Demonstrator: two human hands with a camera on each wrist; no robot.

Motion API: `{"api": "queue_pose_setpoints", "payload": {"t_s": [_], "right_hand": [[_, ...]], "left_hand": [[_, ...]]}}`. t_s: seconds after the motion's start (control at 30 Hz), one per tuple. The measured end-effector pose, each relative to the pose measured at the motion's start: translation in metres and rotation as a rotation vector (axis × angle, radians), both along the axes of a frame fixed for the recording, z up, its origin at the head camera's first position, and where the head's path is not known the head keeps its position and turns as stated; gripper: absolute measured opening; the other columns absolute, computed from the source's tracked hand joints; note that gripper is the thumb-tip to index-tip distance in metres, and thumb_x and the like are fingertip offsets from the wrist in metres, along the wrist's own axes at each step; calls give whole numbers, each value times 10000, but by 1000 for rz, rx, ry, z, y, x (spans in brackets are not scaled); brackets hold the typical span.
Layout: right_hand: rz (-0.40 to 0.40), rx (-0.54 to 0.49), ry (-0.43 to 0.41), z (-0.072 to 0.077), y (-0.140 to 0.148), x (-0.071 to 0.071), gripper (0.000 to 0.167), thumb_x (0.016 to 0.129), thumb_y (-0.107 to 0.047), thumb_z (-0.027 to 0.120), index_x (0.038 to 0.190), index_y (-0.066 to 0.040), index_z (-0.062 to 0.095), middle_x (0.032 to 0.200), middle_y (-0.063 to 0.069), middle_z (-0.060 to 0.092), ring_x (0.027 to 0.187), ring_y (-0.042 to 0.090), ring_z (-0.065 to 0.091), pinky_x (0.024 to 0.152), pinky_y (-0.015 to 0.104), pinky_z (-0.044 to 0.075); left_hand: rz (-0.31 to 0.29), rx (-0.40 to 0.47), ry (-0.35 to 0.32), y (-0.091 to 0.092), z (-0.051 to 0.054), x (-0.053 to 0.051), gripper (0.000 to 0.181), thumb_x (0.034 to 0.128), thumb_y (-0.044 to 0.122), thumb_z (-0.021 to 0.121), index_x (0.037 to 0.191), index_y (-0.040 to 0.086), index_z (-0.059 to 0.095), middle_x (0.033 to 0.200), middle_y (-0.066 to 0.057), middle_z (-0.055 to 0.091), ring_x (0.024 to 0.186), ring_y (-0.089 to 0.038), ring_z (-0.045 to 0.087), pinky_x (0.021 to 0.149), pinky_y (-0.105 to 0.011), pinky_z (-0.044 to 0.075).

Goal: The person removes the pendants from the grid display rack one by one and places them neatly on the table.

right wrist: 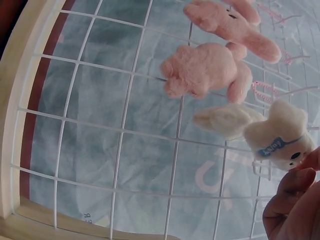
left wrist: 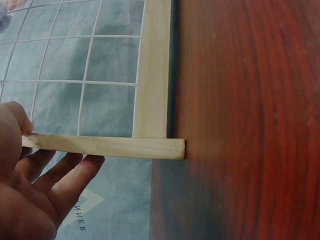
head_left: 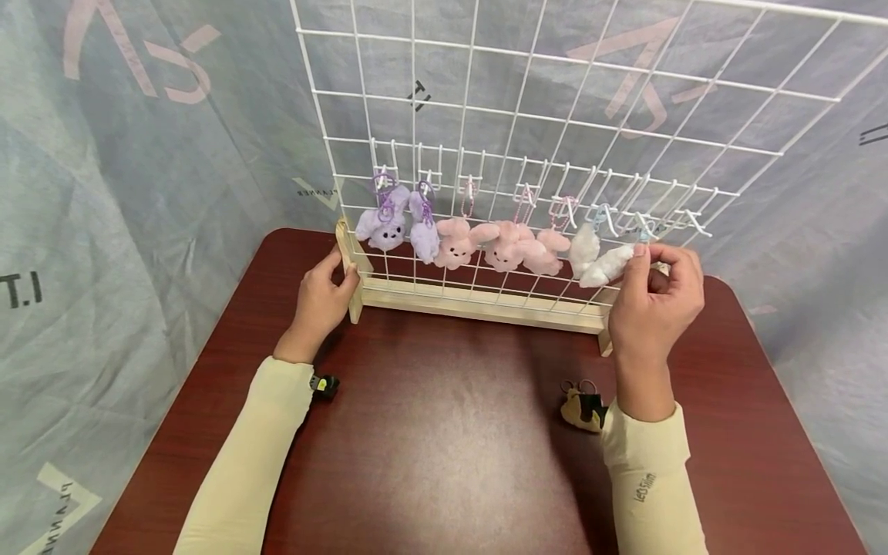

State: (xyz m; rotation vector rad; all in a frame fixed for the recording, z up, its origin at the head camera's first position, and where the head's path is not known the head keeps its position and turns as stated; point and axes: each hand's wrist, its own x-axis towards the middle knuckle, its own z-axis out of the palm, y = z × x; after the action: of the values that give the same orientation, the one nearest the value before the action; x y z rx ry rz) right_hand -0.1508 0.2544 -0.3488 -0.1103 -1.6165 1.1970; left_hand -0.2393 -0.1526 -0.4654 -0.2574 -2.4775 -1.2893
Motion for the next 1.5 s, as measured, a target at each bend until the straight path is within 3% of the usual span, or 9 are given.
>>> {"api": "queue_pose_setpoints", "payload": {"t_s": [0.07, 0.13, 0.23, 0.3, 0.73, 0.97, 1.27, 1.5], "right_hand": [[-5, 0, 7, 0, -1, 1, 169, 940, -94, 692, 821, -213, 694, 814, -161, 539, 798, 37, 546, 577, 109, 444], [-8, 3, 11, -1, -1, 3, 137, 936, -88, 689, 804, -65, 714, 812, -165, 532, 792, 31, 538, 572, 103, 433], [-21, 16, 11, -2, -3, 5, 251, 936, -89, 686, 845, 144, 686, 815, -179, 526, 777, 15, 520, 570, 93, 408], [-28, 19, 14, -2, -4, 6, 300, 933, -90, 684, 880, 204, 668, 817, -185, 526, 752, 6, 510, 562, 87, 385], [-22, 5, 50, 2, -12, 16, 298, 908, -55, 699, 855, 232, 638, 809, -163, 541, 638, -8, 486, 552, 86, 384], [-19, -2, 71, 3, -14, 21, 324, 904, -61, 717, 870, 251, 641, 819, -158, 573, 723, 0, 534, 587, 88, 432], [35, 22, 9, -14, -3, 25, 284, 902, -55, 734, 856, 216, 661, 770, -134, 629, 496, -53, 498, 515, 105, 386], [52, 77, -48, -29, -1, 30, 219, 894, -37, 724, 824, 167, 693, 737, -158, 597, 524, -52, 469, 527, 109, 348]], "left_hand": [[0, -1, 0, 1, 0, 0, 416, 1051, 246, 599, 1452, 144, 636, 1361, -171, 718, 1174, -353, 705, 995, -578, 534], [1, 0, -1, 1, -1, 1, 422, 1049, 248, 601, 1457, 146, 634, 1381, -167, 709, 1198, -354, 698, 1008, -577, 528], [5, 2, -1, 1, -2, 1, 432, 1045, 245, 606, 1465, 146, 630, 1406, -163, 696, 1227, -356, 690, 1023, -577, 522], [7, 1, 0, 0, -2, 1, 436, 1044, 244, 608, 1468, 144, 629, 1412, -162, 693, 1234, -357, 689, 1025, -577, 524], [10, 0, -6, -1, -4, 1, 449, 1048, 248, 605, 1488, 161, 614, 1432, -156, 682, 1235, -364, 689, 1023, -583, 524], [11, 2, -4, -1, -5, 0, 456, 1047, 257, 604, 1494, 165, 610, 1425, -155, 687, 1232, -359, 688, 1021, -580, 523], [12, -3, -9, 0, -5, 0, 460, 1052, 267, 593, 1504, 177, 599, 1441, -151, 677, 1243, -370, 683, 1022, -590, 521], [17, -9, 2, -1, -2, 0, 521, 1046, 259, 595, 1560, 197, 539, 1468, -156, 657, 1208, -393, 694, 995, -602, 530]]}}
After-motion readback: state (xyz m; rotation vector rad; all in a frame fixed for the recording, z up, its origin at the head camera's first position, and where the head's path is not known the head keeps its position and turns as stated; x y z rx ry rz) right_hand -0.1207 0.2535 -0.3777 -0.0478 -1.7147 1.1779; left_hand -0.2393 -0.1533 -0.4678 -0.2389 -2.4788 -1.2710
